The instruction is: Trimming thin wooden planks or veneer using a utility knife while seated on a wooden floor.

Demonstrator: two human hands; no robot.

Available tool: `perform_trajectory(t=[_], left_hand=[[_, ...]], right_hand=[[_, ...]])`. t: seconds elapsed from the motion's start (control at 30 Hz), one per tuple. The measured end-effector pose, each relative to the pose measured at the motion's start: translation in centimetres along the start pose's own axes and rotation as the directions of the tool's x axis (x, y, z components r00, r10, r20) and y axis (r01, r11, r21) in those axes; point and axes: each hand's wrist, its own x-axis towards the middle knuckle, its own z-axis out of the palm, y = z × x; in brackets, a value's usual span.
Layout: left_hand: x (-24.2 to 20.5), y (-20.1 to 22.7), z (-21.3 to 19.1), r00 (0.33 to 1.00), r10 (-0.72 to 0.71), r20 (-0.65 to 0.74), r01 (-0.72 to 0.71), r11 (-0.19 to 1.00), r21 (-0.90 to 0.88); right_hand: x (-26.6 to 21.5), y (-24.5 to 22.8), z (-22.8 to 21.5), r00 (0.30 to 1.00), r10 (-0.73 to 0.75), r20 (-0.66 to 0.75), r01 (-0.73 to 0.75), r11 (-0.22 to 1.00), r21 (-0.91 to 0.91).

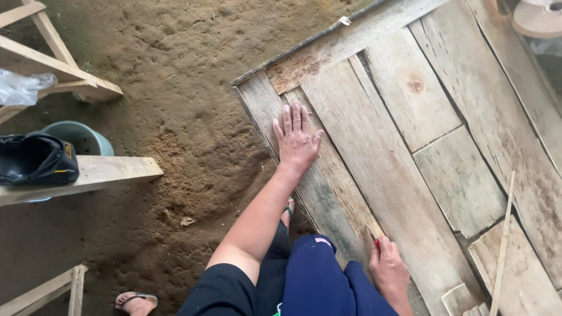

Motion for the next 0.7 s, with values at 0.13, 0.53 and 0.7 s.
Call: perform_trajectory(t=[0.13,0.53,0.7], left_hand=[[0.2,-0.3,0.5,0.999,0.008,-0.046,-0.008,1.0,0.0],[0.0,1.5,-4.5,0.983,0.018,0.185,-0.014,1.0,-0.025],[0.1,1.6,-4.8,0.974,0.072,0.214,-0.063,0.997,-0.05]], right_hand=[[-0.1,-0.4,-0.3,0.996,-0.042,-0.079,0.042,0.999,-0.006],[1.8,1.9,1.0,0.997,0.01,0.077,-0.018,0.995,0.098],[2.1,2.6,2.2,0.997,0.031,0.074,-0.034,0.999,0.027]])
